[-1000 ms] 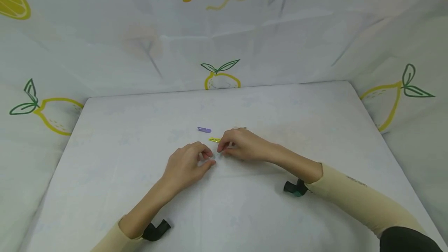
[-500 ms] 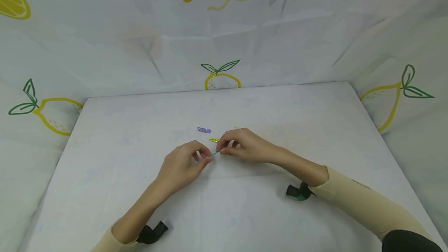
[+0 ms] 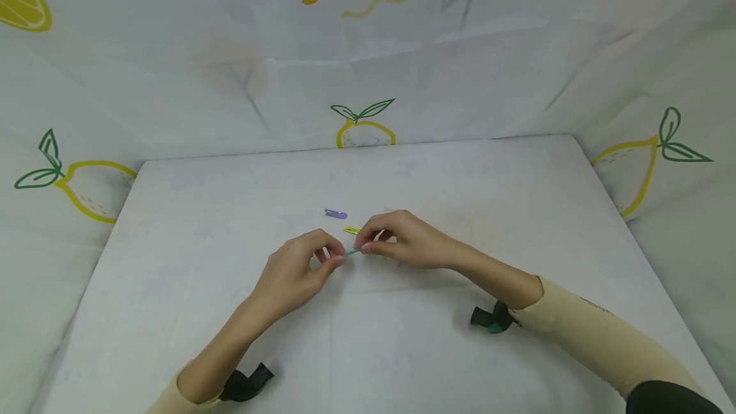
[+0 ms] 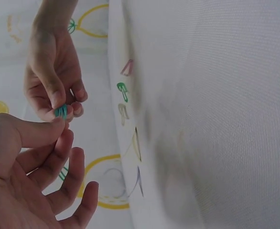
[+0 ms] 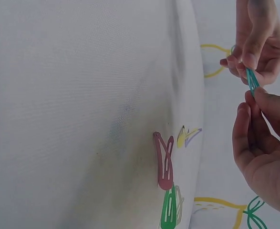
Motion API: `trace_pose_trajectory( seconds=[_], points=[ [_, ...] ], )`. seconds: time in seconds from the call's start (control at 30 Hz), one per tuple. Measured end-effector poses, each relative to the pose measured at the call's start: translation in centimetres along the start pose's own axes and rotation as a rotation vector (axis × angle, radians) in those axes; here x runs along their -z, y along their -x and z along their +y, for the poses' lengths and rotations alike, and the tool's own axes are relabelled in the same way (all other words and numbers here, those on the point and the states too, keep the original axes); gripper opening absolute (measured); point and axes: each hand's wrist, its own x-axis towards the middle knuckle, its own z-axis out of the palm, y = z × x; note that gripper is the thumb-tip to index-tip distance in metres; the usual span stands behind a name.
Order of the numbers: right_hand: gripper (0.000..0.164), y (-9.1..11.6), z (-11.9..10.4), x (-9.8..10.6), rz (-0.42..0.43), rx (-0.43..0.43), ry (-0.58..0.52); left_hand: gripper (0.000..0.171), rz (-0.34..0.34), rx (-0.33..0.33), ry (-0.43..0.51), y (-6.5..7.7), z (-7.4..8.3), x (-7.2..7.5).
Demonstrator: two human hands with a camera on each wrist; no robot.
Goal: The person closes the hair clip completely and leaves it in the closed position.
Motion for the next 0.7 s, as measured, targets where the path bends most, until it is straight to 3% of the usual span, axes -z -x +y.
trace_pose_trajectory(
  seconds=[0.7],
  points=[
    [0.011,0.26,0.14,-0.2,0.014,-0.001,-0.033,0.01,-0.016,-0.02,0.007,-0.08,0.15,-0.38]
  ],
)
